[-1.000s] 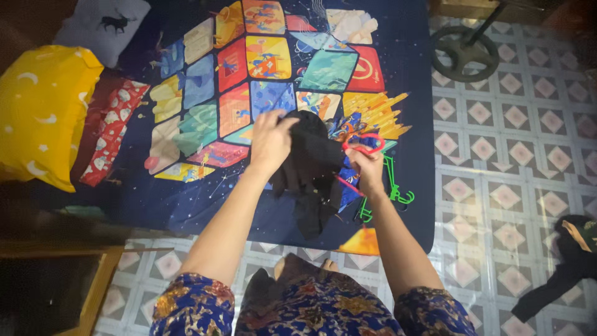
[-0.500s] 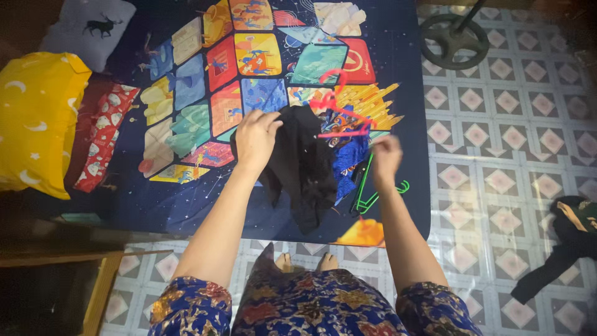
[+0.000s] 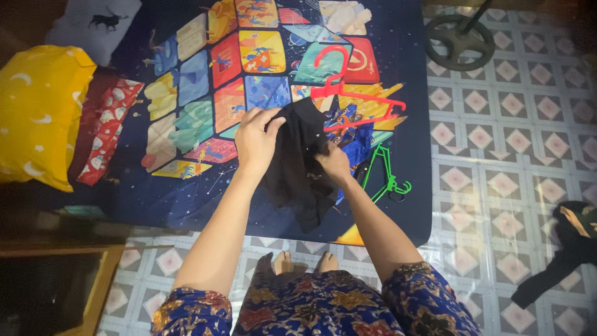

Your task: The person takes a black shirt from a wardrobe, places it on a bed, and buttons it while it is on a hanger. They then hang the shirt back in the wardrobe. The person repeats this process with another black shirt using a different hanger.

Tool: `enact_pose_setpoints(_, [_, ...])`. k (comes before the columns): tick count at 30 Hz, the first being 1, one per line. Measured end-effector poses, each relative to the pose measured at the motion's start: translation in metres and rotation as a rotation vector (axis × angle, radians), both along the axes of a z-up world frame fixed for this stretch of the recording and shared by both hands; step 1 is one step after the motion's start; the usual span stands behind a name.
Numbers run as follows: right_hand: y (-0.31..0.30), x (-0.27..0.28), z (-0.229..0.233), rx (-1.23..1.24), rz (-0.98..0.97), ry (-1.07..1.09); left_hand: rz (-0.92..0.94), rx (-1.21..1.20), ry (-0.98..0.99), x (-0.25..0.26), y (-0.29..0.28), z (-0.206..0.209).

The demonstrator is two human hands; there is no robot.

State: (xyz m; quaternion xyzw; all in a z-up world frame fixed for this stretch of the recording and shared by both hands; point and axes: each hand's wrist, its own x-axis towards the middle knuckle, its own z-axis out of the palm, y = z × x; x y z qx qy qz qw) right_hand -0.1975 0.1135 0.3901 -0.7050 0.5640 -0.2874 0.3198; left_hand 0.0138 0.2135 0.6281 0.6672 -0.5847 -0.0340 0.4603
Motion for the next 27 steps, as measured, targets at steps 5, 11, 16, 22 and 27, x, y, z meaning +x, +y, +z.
enact_pose_setpoints(5, [-0.026,-0.027,-0.037,0.048,-0.017,-0.417,0.059,-0.079,-0.004,0.026,0.005,-0.018])
enact_pose_setpoints(11, [-0.046,-0.084,0.002,0.237,-0.037,-0.699,-0.025,0.021,0.201,0.067,0.019,-0.028])
enact_pose_setpoints(16, [-0.056,-0.095,0.048,0.294,-0.055,-0.97,-0.088,0.097,0.227,0.083,0.03,-0.028])
enact_pose_setpoints(22, [-0.056,-0.089,0.082,0.165,-0.08,-0.954,0.013,0.161,0.002,0.087,0.034,-0.034])
enact_pose_setpoints(27, [-0.043,-0.065,0.102,0.039,-0.077,-0.912,0.099,0.059,-0.143,0.081,0.037,-0.042])
